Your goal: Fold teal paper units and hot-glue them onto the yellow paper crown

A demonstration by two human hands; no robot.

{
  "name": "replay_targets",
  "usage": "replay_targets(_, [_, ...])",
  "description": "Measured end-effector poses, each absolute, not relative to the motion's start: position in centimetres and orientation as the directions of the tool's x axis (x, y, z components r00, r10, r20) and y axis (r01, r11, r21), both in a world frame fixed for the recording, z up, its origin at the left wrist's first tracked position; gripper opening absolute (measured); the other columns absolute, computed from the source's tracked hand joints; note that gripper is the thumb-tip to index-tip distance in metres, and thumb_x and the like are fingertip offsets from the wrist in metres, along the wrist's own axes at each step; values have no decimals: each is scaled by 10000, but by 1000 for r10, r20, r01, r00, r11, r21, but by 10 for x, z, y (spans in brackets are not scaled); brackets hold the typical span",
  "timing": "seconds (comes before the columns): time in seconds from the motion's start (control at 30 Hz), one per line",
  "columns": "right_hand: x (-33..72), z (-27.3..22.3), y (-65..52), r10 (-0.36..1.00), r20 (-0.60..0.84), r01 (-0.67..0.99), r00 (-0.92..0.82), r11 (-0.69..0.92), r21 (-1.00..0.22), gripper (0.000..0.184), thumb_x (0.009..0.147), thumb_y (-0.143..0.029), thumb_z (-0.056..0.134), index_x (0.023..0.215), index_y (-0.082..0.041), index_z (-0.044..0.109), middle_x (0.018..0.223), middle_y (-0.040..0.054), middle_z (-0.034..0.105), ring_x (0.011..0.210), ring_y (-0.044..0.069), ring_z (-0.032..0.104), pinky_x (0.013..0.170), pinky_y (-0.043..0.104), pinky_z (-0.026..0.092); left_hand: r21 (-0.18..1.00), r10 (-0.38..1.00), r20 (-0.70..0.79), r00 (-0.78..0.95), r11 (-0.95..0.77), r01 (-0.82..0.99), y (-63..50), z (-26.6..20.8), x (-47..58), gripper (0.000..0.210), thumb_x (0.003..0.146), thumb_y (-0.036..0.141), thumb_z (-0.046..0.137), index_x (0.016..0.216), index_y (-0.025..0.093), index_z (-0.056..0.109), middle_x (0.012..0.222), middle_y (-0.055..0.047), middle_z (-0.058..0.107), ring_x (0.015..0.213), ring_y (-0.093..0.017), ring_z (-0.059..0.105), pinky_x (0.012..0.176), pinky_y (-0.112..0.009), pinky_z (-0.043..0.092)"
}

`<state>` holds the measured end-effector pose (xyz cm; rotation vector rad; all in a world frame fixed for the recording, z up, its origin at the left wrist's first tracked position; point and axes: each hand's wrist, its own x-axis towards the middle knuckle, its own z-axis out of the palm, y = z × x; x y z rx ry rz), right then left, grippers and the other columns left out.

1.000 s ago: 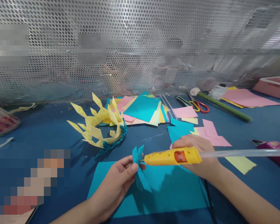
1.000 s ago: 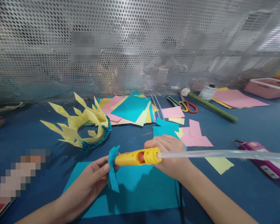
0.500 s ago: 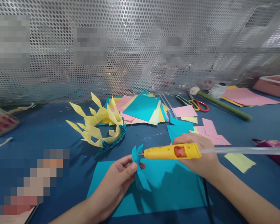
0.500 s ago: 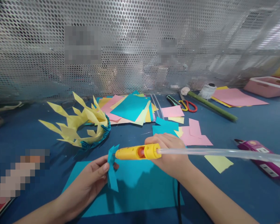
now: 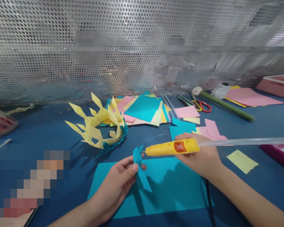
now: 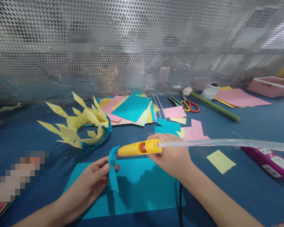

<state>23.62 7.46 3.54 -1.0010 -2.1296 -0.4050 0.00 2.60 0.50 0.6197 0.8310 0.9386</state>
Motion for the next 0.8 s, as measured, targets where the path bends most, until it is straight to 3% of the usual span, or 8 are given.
replay_targets(0.4, [233,40,71,498,724,684,-476,728,-50,93,847,-210,503,761,-211,538,565,-19,644,463,140,587,470,254,429,771,887,-338,314,452,-448,26,2,0,265,750,329,768,976,197,729,796,-14,691,716,-98,599,686,-177,465])
replay_targets(0.63, [231,42,70,480,727,664,-491,746,-44,110,840,-207,494,732,-212,520,529,-31,616,430,125,559,461,240,400,776,883,-330,333,455,-437,27,4,1,322,767,337,748,1054,195,713,867,-61,713,812,-170,639,769,-259,491])
replay_targets(0.8, [230,40,70,479,735,669,-480,742,-47,114,848,-220,499,738,-214,525,534,-33,615,428,122,543,460,237,397,784,886,-330,327,450,-429,29,5,2,292,753,340,761,998,185,726,859,-48,709,767,-137,616,755,-230,481])
